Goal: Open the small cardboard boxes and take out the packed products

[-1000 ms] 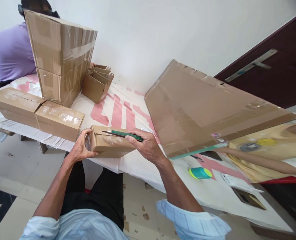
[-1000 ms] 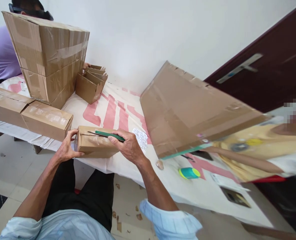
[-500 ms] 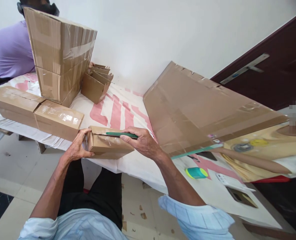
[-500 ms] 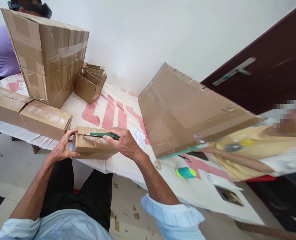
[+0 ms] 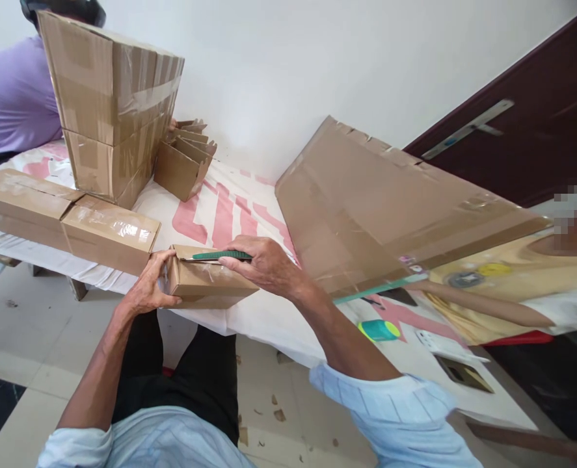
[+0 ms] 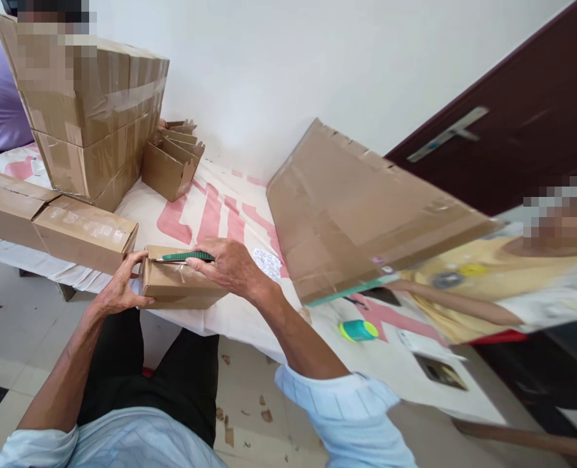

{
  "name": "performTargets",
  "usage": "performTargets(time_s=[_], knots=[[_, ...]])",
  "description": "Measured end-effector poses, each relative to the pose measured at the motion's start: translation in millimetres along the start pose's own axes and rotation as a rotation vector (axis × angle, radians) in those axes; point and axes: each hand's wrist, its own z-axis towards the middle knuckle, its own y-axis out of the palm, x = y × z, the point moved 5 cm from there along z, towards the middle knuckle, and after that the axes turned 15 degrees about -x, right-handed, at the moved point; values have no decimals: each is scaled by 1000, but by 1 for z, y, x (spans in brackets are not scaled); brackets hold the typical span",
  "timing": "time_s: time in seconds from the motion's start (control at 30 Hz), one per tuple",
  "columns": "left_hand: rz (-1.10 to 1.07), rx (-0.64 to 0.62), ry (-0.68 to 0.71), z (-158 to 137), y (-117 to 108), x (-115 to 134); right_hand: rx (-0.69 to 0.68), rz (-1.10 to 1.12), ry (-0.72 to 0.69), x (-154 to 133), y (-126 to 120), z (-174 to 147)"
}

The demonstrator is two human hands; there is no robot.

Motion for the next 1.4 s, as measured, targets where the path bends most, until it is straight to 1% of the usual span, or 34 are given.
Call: performTargets(time_s=[0.17,0.27,0.4,0.47,0.6,0.67,0.73,0.77,0.83,0.87,0.9,0.93,0.97,1.03,1.1,1.13,1.17,1.2,1.23,1.27,1.33,1.4], knots=[[-33,-9,-23,1,-4,-1,-58,-211,6,3,-2,10],[-32,-6,-15,3,-5,-1,-97,-234,13,16,-7,5],[-18,-31,17,7,-2,2,-142,-226,9,36,-13,-13],[-22,-37,24,7,-1,3,-149,-255,51,48,-15,-22],[-2,-13,14,5,-5,4,-162,-330,202,66,-19,-40],[21,-25,18,5,-7,5,-174,-340,229,71,-23,-51],[21,-41,20,5,-9,4,-137,-324,249,78,-29,-65],[17,-44,16,5,-10,3,-92,-303,269,83,-32,-74],[18,-44,5,6,-12,1,42,-228,330,100,-32,-94],[23,-43,3,7,-12,0,118,-177,365,110,-26,-104],[30,-40,2,8,-13,0,188,-118,399,120,-15,-114],[36,-36,1,9,-14,1,248,-52,426,129,2,-122],[37,-34,-1,10,-14,3,288,2,451,136,23,-128],[26,-26,-14,13,-16,8,316,87,547,146,76,-134],[11,-7,-43,15,-18,15,293,137,657,149,127,-134],[4,1,-55,16,-19,18,285,145,689,147,146,-133],[-1,9,-66,17,-20,21,278,155,704,145,161,-130],[-2,14,-75,17,-21,24,271,165,706,143,169,-126],[-1,15,-83,18,-22,26,272,180,698,140,171,-123],[3,11,-91,19,-22,27,289,199,681,138,166,-119],[15,5,-114,20,-22,27,365,223,614,132,143,-110],[13,-2,-131,21,-22,27,458,201,487,121,109,-98]])
